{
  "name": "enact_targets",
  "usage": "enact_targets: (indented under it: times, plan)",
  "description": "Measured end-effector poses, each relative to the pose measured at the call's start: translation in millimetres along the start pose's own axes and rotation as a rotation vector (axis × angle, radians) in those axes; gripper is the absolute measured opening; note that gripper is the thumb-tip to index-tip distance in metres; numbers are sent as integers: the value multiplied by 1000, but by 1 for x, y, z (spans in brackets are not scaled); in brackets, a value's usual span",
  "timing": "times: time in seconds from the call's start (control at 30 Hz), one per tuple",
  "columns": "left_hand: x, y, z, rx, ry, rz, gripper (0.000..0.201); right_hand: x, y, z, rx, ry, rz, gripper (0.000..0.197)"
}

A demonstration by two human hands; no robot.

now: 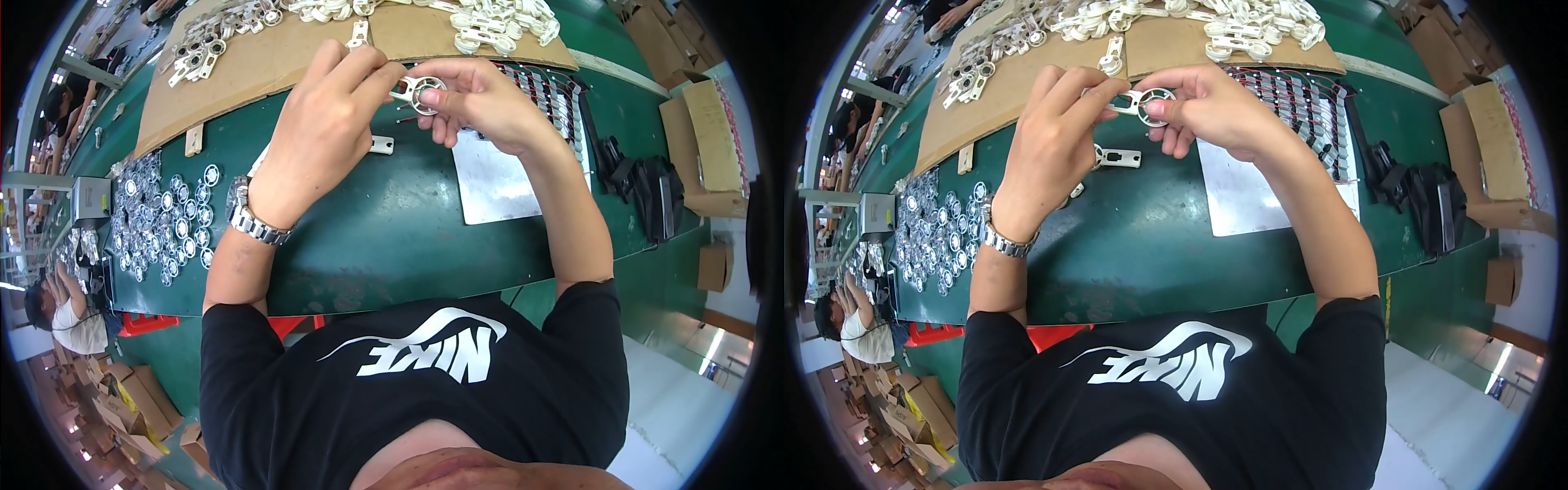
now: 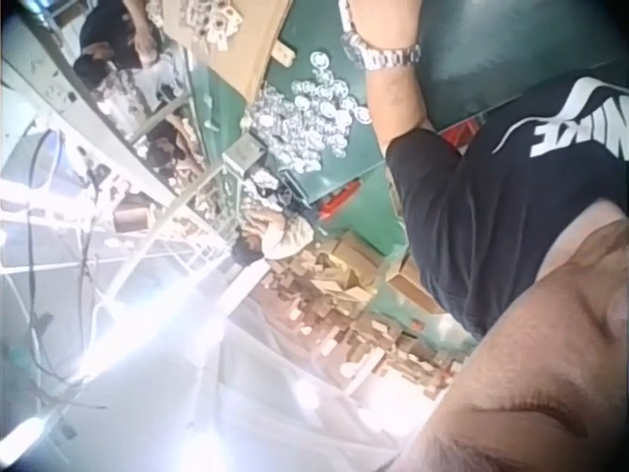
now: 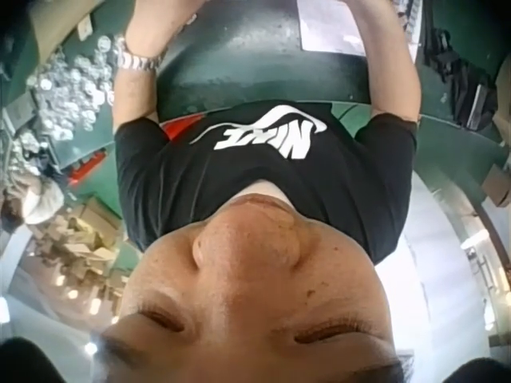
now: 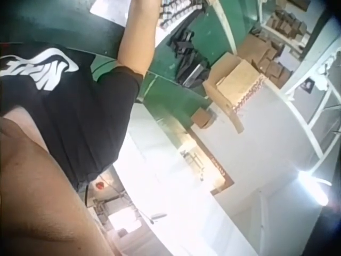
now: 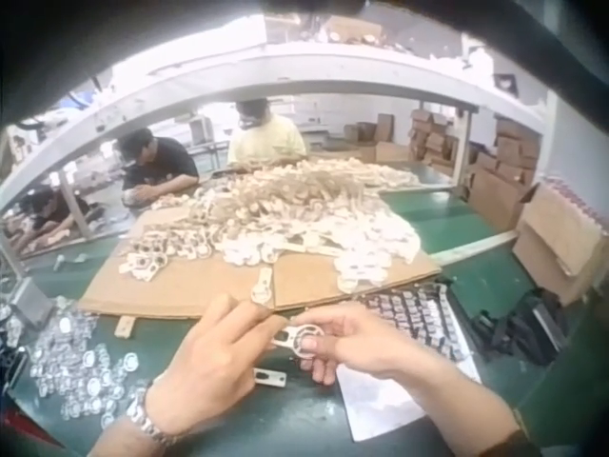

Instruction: Assembling small electronic components onto white plastic frames at a workbench.

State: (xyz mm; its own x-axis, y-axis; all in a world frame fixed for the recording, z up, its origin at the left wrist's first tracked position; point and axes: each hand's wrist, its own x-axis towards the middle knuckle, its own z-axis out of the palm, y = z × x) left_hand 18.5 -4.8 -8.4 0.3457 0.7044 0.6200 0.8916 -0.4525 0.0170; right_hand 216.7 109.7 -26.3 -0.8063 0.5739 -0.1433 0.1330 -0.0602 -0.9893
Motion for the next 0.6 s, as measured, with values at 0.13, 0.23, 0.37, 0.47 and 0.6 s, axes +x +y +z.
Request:
enact_targets:
  times: [0.13, 0.23, 0.37, 0.47, 0.6]
  plan:
    - [-2, 0, 2, -14, -7, -23, 43, 5, 1, 9, -74, 73, 52, 35]
    - [-4, -5, 0, -54, -26, -69, 40, 7, 3, 4, -96, 56, 71, 36]
    - [-3, -6, -7, -108, -22, -100, 36, -3, -3, -5, 33, -146, 30, 48]
    - [-1, -4, -10, -97, -18, -87, 36, -9, -8, -3, -22, -156, 18, 46]
    - [1, 0, -12, -59, 9, -61, 37, -9, -6, -2, -104, -135, -73, 45]
